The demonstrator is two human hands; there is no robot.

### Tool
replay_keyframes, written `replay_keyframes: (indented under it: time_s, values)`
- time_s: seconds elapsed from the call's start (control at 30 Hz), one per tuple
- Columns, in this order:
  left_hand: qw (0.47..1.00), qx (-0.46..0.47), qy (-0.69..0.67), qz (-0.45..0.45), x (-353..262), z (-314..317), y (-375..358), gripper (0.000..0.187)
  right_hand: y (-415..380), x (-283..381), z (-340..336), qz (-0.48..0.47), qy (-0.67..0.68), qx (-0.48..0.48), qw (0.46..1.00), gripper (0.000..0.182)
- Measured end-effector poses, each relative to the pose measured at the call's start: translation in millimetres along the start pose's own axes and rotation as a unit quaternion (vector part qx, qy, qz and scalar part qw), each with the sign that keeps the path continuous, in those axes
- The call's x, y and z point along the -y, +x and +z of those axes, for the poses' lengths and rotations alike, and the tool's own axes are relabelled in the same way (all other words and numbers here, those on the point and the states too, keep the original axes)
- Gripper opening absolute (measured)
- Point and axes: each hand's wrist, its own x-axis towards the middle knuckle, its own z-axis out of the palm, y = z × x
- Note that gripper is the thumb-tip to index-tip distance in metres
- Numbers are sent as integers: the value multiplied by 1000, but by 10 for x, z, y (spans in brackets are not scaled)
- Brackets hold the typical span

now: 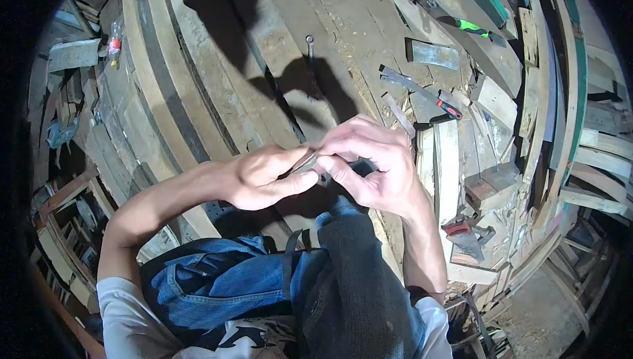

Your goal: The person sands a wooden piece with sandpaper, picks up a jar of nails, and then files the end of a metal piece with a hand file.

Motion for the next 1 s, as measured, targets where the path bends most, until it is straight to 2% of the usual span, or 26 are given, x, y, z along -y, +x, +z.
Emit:
replay_keyframes:
  time_s: [0.07,0.1,0.13,0.2,0.23,0.27,0.37,0.4,0.47,0.53,0.67,0.8,0.87,0.9,0.93,1.0]
  values:
    - [1000,-3,18,3,-63,-11,-7,36,-36,13,86,54,51,-90,993,16]
    - [999,8,43,-11,-63,-26,-1,40,-61,53,130,125,116,-106,980,20]
    - [999,7,44,-10,-80,-39,0,40,-59,24,111,125,116,-106,980,20]
    - [996,20,59,-66,-131,-65,-4,44,-48,-48,57,48,3,-15,999,18]
    - [998,-1,65,-20,-1,-31,4,49,-34,12,70,63,2,-17,998,18]
    - [998,-1,65,-19,31,-9,2,49,-38,15,87,64,1,-18,998,18]
    - [987,-93,119,47,37,39,-1,51,-78,-64,155,89,32,-37,995,15]
    - [987,-94,120,50,72,66,10,51,-90,-106,178,88,29,-37,995,15]
    - [948,-207,152,189,221,132,66,43,-89,-160,197,56,-19,-77,995,12]
    - [926,-239,186,224,253,130,98,39,-65,-140,207,60,-26,-91,994,11]
    - [919,-247,209,226,218,95,92,40,-61,-204,222,31,-2,-105,994,13]
    - [921,-239,240,191,198,80,70,45,-73,-153,224,109,83,-85,987,8]
    - [917,-232,253,205,202,71,57,46,-91,-127,298,207,174,-102,957,4]
    - [919,-232,253,191,217,82,56,45,-76,-52,256,247,163,-73,953,8]
    - [917,-234,258,192,226,77,53,45,-95,-90,292,241,162,-75,954,8]
    - [924,-212,268,173,240,73,49,43,-141,-211,390,228,238,-121,936,21]
